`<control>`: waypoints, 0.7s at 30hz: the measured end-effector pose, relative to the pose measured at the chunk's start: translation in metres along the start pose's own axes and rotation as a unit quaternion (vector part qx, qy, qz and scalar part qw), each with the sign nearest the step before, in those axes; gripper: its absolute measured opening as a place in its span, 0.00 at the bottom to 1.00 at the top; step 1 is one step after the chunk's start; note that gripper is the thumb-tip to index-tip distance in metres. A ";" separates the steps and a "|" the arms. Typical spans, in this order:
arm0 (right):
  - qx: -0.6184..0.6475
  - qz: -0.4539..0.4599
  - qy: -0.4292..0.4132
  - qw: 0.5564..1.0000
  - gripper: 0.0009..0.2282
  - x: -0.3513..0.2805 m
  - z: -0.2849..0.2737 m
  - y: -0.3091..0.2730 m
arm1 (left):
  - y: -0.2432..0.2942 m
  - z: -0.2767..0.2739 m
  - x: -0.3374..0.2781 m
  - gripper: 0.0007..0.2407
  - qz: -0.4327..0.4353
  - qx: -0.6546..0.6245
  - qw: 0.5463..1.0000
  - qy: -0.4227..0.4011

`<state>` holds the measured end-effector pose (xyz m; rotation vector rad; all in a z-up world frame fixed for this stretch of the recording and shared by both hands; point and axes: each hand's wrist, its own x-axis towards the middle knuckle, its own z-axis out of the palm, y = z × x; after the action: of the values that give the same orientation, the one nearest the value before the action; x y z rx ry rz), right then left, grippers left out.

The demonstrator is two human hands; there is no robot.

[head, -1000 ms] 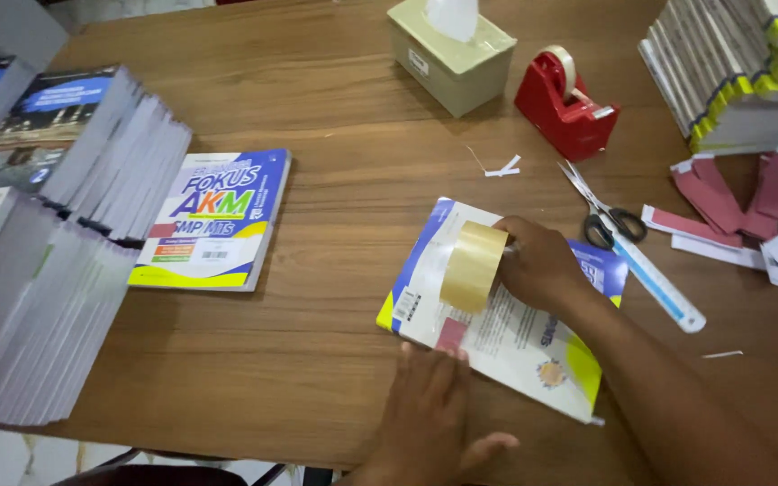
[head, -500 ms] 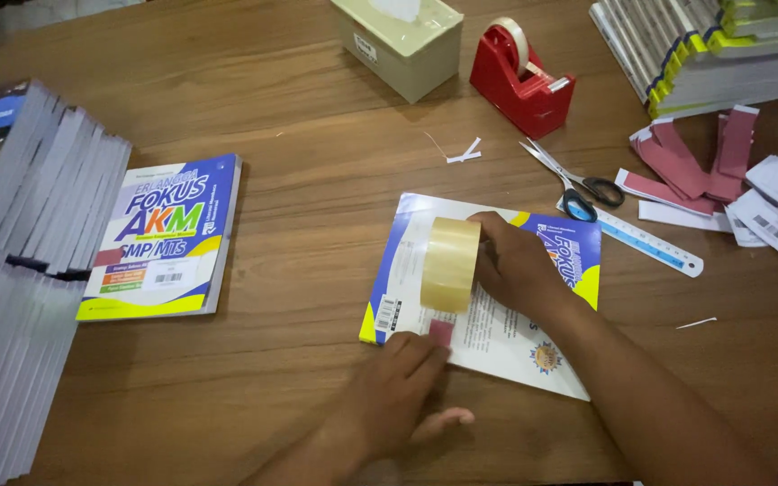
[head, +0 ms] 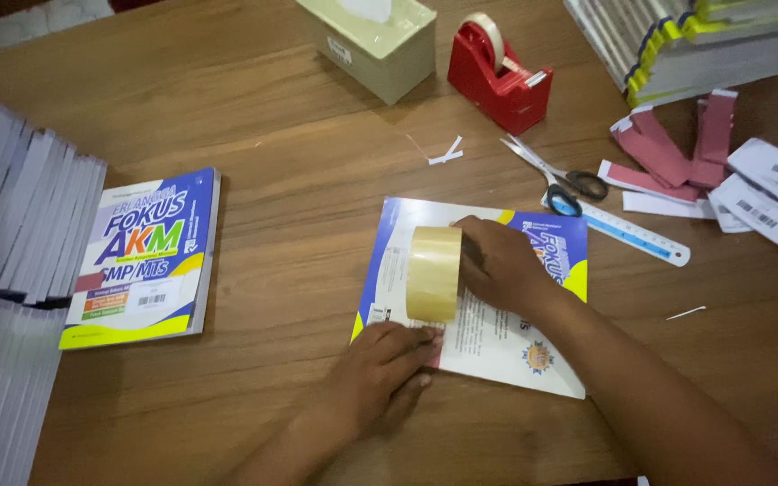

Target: Applying labels and spine markers to textbooks using paper strips, scissors, a ruler, and adhesive tape.

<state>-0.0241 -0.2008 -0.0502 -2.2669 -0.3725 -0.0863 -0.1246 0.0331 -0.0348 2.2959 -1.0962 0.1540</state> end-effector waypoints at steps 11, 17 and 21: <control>0.001 -0.164 -0.102 0.981 0.08 0.052 0.020 0.012 | 0.024 0.022 -0.003 0.09 -0.010 0.149 0.989 0.015; -0.190 -0.177 -0.103 0.960 0.08 0.063 0.019 0.008 | 0.025 0.033 0.008 0.21 -0.073 0.117 0.990 0.040; -0.183 -0.045 -0.103 0.977 0.10 0.054 0.007 -0.015 | 0.034 0.028 0.011 0.17 -0.088 0.067 0.987 0.121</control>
<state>0.0228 -0.1732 -0.0338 -2.6329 -0.6095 0.0373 -0.1462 -0.0066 -0.0385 2.4032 -0.7773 0.4351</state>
